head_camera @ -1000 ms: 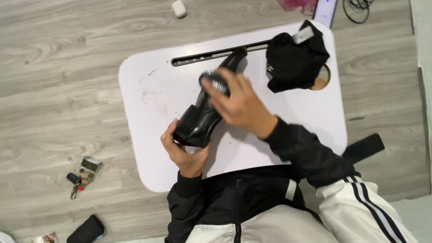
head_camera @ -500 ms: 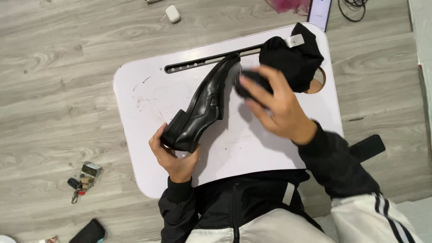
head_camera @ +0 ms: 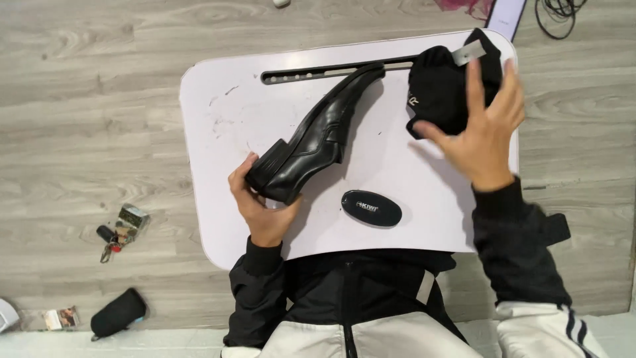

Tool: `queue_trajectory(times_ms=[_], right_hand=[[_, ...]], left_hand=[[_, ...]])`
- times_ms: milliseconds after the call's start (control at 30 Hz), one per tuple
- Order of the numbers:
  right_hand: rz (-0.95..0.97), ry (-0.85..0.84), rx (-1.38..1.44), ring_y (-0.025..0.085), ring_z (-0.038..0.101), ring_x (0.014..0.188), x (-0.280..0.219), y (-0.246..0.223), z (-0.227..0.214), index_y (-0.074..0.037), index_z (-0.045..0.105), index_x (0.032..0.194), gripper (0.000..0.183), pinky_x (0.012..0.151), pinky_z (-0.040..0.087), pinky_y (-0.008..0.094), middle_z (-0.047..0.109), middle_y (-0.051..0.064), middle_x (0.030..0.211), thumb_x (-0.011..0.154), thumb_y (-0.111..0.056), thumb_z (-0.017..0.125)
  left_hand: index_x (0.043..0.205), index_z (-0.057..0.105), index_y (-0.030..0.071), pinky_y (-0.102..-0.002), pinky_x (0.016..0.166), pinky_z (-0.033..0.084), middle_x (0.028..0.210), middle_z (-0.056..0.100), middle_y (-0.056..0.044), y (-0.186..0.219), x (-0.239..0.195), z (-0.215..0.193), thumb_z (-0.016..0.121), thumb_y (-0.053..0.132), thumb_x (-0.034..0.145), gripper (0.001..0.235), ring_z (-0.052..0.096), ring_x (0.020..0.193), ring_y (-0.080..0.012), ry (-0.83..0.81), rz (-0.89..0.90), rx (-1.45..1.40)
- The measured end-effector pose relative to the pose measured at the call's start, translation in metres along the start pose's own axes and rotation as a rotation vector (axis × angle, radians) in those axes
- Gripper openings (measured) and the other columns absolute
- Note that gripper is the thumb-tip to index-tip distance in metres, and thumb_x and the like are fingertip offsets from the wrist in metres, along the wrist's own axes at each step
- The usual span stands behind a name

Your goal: The person cleans a black leather shoe using a small brush and a black cloth. They scrub the shoe's surface and sole, then wipe it down with the cloth. A cat briefly enters the frame and is touched by the person.

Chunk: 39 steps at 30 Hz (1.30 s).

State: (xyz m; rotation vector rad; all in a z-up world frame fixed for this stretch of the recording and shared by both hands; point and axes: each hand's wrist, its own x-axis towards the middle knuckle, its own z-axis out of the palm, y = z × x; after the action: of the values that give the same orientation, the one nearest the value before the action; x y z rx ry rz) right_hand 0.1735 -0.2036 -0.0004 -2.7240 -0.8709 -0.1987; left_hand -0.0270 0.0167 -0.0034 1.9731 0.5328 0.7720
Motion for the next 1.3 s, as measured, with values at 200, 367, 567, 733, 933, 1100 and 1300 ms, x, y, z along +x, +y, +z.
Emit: queue_trajectory(times_ms=[200,367,567,733,933,1100,1300], right_hand=[[-0.201,0.171,-0.173,0.03,0.033,0.082,0.026,-0.008,0.03,-0.002,0.059,0.101,0.027,0.072,0.026,0.038,0.038,0.018,0.095,0.076,-0.008,0.066],[-0.376,0.201,0.116,0.026,0.053,0.066,0.026,-0.031,0.008,0.002,0.056,0.102,0.029,0.058,0.043,0.033,0.051,0.011,0.083,0.074,0.004,0.06],[-0.908,0.383,0.436,0.021,0.046,0.051,-0.009,-0.184,-0.021,-0.008,0.062,0.08,0.019,0.048,0.04,0.031,0.05,0.006,0.069,0.079,-0.005,0.043],[-0.904,0.431,0.384,0.023,0.046,0.061,0.005,-0.188,-0.015,-0.008,0.055,0.067,0.016,0.055,0.038,0.031,0.055,0.005,0.084,0.08,-0.002,0.048],[-0.816,0.332,0.333,0.023,0.047,0.075,0.05,-0.101,0.021,-0.012,0.06,0.084,0.029,0.065,0.035,0.033,0.053,0.003,0.084,0.071,0.0,0.037],[-0.575,0.279,0.494,0.031,0.045,0.074,0.091,-0.062,0.03,0.002,0.059,0.096,0.024,0.065,0.038,0.039,0.047,0.013,0.083,0.072,0.006,0.057],[-0.864,0.306,0.543,0.02,0.049,0.071,0.015,-0.15,0.012,-0.019,0.063,0.08,0.014,0.065,0.039,0.031,0.059,0.0,0.082,0.081,-0.013,0.05]], left_hand=[[0.118,0.027,0.009,-0.042,0.103,0.03,0.118,0.032,-0.011,0.004,0.0,0.001,0.065,0.0,0.054,0.075,0.035,0.116,-0.0297,0.017,-0.033,-0.171],[0.114,0.031,0.007,-0.038,0.093,0.036,0.113,0.036,-0.012,0.011,0.005,0.004,0.068,-0.003,0.056,0.07,0.041,0.106,-0.0283,0.089,-0.01,-0.173],[0.111,0.036,0.005,-0.034,0.088,0.037,0.106,0.04,-0.01,-0.007,-0.003,0.021,0.062,0.021,0.077,0.046,0.043,0.104,-0.0237,0.165,0.022,-0.244],[0.111,0.034,0.003,-0.035,0.09,0.037,0.106,0.038,-0.011,0.011,0.002,0.018,0.064,0.008,0.069,0.051,0.043,0.104,-0.0252,0.164,0.031,-0.231],[0.111,0.032,0.0,-0.035,0.092,0.036,0.107,0.035,-0.012,0.023,0.003,0.023,0.066,-0.012,0.058,0.065,0.043,0.105,-0.0275,0.171,0.016,-0.225],[0.111,0.032,0.0,-0.038,0.092,0.036,0.106,0.035,-0.012,0.021,0.001,0.024,0.065,-0.014,0.056,0.066,0.044,0.105,-0.0286,0.185,0.008,-0.216],[0.109,0.032,0.001,-0.037,0.09,0.039,0.107,0.035,-0.012,0.018,0.002,0.025,0.066,-0.017,0.05,0.07,0.047,0.102,-0.0294,0.157,0.002,-0.153]])
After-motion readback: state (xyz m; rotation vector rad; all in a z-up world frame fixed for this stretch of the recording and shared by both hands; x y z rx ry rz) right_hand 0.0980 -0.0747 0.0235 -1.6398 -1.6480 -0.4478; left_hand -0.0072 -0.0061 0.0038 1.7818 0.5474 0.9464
